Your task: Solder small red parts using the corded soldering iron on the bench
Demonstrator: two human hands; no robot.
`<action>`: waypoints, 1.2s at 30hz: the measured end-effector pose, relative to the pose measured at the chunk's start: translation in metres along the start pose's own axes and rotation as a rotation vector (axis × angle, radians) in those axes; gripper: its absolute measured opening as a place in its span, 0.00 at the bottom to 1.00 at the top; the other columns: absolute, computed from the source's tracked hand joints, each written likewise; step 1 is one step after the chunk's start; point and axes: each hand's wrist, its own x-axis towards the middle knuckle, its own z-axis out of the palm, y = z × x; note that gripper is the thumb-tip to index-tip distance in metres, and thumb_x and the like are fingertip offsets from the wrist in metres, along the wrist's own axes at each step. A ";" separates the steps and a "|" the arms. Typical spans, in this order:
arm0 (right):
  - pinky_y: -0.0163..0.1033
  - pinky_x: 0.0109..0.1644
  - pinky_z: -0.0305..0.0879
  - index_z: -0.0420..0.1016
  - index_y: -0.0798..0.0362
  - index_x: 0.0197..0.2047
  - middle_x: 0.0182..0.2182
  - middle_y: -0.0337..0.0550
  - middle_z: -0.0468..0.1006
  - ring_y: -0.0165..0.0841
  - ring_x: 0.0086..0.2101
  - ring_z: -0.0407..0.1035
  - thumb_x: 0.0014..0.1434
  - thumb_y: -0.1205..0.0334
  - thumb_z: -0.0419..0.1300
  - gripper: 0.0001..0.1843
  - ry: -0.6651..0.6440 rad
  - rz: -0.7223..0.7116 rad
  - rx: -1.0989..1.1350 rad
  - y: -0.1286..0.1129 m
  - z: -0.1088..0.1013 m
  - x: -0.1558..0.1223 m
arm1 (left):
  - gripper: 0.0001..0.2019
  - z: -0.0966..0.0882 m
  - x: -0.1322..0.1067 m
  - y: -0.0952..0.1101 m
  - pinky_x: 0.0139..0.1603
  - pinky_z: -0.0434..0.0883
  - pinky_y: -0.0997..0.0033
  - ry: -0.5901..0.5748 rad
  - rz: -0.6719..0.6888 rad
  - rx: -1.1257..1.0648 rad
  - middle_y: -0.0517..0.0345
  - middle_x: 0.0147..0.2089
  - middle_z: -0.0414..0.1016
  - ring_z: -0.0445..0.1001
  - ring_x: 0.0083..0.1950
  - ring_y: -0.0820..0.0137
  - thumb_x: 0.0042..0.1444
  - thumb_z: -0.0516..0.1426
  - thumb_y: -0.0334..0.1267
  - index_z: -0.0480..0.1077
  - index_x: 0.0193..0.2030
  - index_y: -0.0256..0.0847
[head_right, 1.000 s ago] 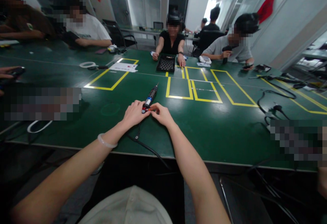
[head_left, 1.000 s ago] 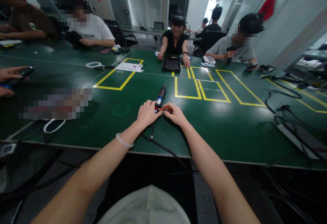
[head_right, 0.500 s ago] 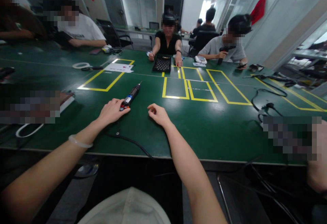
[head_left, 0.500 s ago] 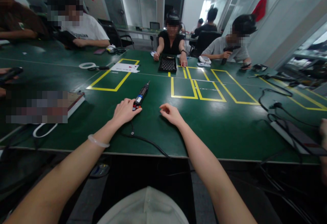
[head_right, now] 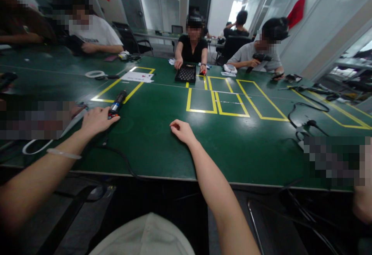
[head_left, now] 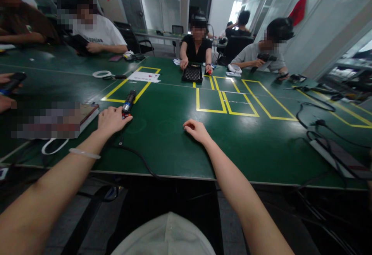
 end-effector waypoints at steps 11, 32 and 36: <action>0.35 0.38 0.64 0.78 0.54 0.39 0.31 0.39 0.79 0.30 0.30 0.70 0.59 0.65 0.59 0.07 -0.006 0.017 -0.022 0.000 0.001 0.000 | 0.35 0.002 0.011 -0.019 0.62 0.51 0.47 0.066 -0.003 0.075 0.26 0.61 0.67 0.64 0.61 0.41 0.62 0.50 0.59 0.64 0.62 0.28; 0.37 0.41 0.64 0.78 0.53 0.39 0.32 0.39 0.80 0.31 0.32 0.71 0.60 0.65 0.59 0.07 -0.028 0.010 -0.034 0.005 0.003 0.002 | 0.24 -0.016 -0.004 -0.014 0.67 0.45 0.53 0.283 0.074 0.080 0.35 0.57 0.67 0.58 0.60 0.54 0.67 0.47 0.44 0.70 0.55 0.22; 0.37 0.40 0.64 0.78 0.54 0.39 0.31 0.40 0.80 0.31 0.31 0.71 0.60 0.64 0.58 0.08 -0.044 0.017 -0.027 0.004 0.003 0.003 | 0.24 -0.027 0.001 -0.002 0.67 0.48 0.50 0.323 0.062 0.072 0.34 0.58 0.67 0.58 0.60 0.53 0.66 0.47 0.43 0.71 0.54 0.21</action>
